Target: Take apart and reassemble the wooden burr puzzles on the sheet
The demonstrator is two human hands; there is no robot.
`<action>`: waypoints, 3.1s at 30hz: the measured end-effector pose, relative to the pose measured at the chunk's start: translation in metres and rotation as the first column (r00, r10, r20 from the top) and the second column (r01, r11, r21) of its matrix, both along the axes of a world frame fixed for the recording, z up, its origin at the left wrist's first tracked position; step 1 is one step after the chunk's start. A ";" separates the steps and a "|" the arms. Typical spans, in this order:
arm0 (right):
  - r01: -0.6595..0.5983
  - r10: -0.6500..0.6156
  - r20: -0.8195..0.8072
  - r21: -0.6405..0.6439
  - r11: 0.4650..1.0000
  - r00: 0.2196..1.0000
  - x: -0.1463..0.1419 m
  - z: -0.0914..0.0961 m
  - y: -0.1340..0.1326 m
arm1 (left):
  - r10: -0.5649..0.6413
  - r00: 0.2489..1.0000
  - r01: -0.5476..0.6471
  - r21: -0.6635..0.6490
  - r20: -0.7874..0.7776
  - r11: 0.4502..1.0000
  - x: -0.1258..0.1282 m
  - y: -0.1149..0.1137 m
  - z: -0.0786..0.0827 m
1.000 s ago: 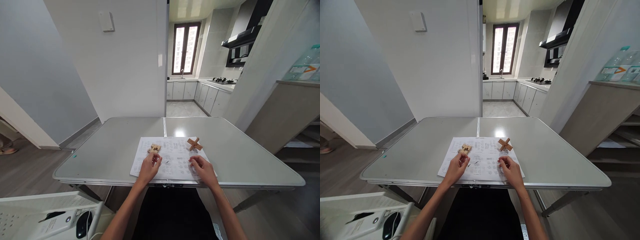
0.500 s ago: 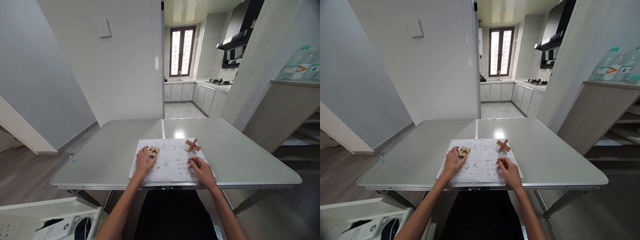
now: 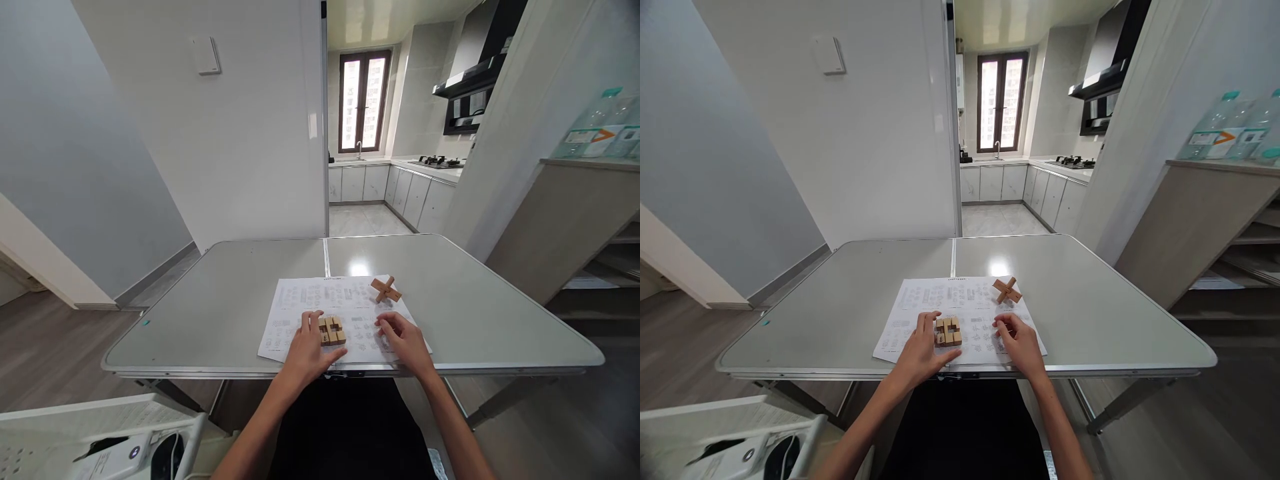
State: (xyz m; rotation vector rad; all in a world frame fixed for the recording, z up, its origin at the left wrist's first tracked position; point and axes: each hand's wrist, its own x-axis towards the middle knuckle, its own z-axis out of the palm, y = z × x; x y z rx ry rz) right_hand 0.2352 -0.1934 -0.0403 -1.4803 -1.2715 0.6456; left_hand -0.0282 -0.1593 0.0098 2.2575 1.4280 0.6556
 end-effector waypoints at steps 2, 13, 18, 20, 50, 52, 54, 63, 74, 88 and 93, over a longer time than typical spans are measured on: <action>0.000 0.000 0.008 0.001 1.000 1.000 0.000 0.000 0.000 | -0.067 0.997 0.069 -0.053 0.037 0.996 -0.005 0.005 0.002; -0.072 0.072 0.080 -0.002 0.997 0.994 -0.006 0.008 -0.002 | -0.171 0.965 0.198 -0.122 0.200 0.973 -0.027 0.024 0.012; -0.289 0.284 0.173 0.006 0.957 0.943 -0.029 0.019 0.001 | -0.140 0.959 0.175 -0.126 0.247 0.976 -0.032 0.017 0.010; -0.386 0.375 0.249 -0.007 0.923 0.893 -0.039 0.023 0.005 | -0.133 0.956 0.165 -0.105 0.260 0.981 -0.035 0.015 0.008; -0.410 0.409 0.316 -0.069 0.910 0.856 -0.048 0.013 0.026 | -0.017 0.981 0.002 0.080 0.193 0.997 -0.035 0.017 -0.024; -0.405 0.400 0.319 -0.055 0.913 0.859 -0.049 0.011 0.025 | -0.002 0.981 -0.011 0.067 0.196 0.998 -0.035 0.018 -0.024; -0.407 0.397 0.326 -0.041 0.912 0.858 -0.050 0.010 0.025 | 0.015 0.981 -0.026 0.057 0.193 0.998 -0.035 0.017 -0.022; -0.344 0.300 0.417 0.034 0.938 0.858 -0.072 0.019 0.023 | -0.028 0.957 0.027 0.006 0.288 1.000 -0.037 0.016 -0.017; -0.330 0.259 0.394 0.124 0.936 0.882 -0.076 0.012 0.022 | -0.056 0.926 0.056 0.012 0.373 0.998 -0.038 0.014 -0.015; -0.308 0.249 0.359 0.119 0.944 0.899 -0.074 0.003 0.023 | -0.029 0.930 0.029 0.006 0.366 1.000 -0.039 0.014 -0.019; -0.309 0.253 0.387 0.088 0.947 0.887 -0.073 0.001 0.022 | 0.019 0.946 -0.030 0.026 0.323 0.999 -0.039 0.016 -0.023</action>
